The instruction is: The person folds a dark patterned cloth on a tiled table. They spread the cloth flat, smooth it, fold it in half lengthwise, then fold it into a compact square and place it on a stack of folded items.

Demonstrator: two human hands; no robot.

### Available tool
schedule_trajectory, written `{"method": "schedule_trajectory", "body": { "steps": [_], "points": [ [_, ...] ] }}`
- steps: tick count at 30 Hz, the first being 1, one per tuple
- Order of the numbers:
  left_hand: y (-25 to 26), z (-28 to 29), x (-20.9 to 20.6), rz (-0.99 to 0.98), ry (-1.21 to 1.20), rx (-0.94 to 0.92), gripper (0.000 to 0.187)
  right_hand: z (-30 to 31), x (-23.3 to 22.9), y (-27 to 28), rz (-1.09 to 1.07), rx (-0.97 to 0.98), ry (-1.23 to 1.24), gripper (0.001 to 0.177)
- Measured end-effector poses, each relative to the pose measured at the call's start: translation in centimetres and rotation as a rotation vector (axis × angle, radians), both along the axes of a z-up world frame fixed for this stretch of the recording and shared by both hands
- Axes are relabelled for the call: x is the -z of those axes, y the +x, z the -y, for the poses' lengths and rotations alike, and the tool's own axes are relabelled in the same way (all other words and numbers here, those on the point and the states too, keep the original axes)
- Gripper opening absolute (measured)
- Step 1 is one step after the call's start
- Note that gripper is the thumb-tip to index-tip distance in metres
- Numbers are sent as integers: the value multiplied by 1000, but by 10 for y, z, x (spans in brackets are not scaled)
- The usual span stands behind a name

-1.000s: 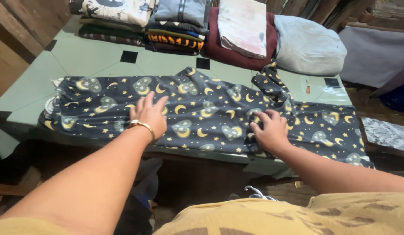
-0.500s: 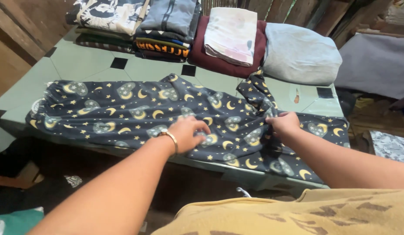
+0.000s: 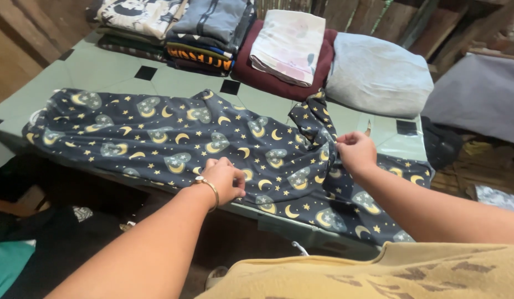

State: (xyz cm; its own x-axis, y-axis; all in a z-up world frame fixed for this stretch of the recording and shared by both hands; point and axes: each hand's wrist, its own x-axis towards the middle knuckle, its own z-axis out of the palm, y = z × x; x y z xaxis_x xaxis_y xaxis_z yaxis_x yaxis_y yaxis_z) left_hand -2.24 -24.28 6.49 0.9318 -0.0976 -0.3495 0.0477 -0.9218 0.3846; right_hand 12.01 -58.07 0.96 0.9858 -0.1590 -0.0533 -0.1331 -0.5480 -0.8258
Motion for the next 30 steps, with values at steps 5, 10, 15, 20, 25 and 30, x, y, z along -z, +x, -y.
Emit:
{"method": "schedule_trajectory", "body": {
  "steps": [5,10,15,20,25,30],
  "points": [
    [-5,0,-5,-45,54,49,33,-1,5,33,155,-270,-96,32],
    [-4,-3,-7,-53,30,62,40,-11,7,60,-142,-222,-173,29],
    [-2,-5,0,-48,9,54,38,-11,-2,60,-251,-70,-9,22],
    [2,-6,0,-85,16,53,31,-10,-5,42,-77,-230,-15,22],
    [6,-13,10,-60,-47,65,26,-27,-3,43,-227,-276,96,37],
    [13,-24,12,-119,-85,74,29,-20,-25,17,-164,48,466,43]
  ]
}}
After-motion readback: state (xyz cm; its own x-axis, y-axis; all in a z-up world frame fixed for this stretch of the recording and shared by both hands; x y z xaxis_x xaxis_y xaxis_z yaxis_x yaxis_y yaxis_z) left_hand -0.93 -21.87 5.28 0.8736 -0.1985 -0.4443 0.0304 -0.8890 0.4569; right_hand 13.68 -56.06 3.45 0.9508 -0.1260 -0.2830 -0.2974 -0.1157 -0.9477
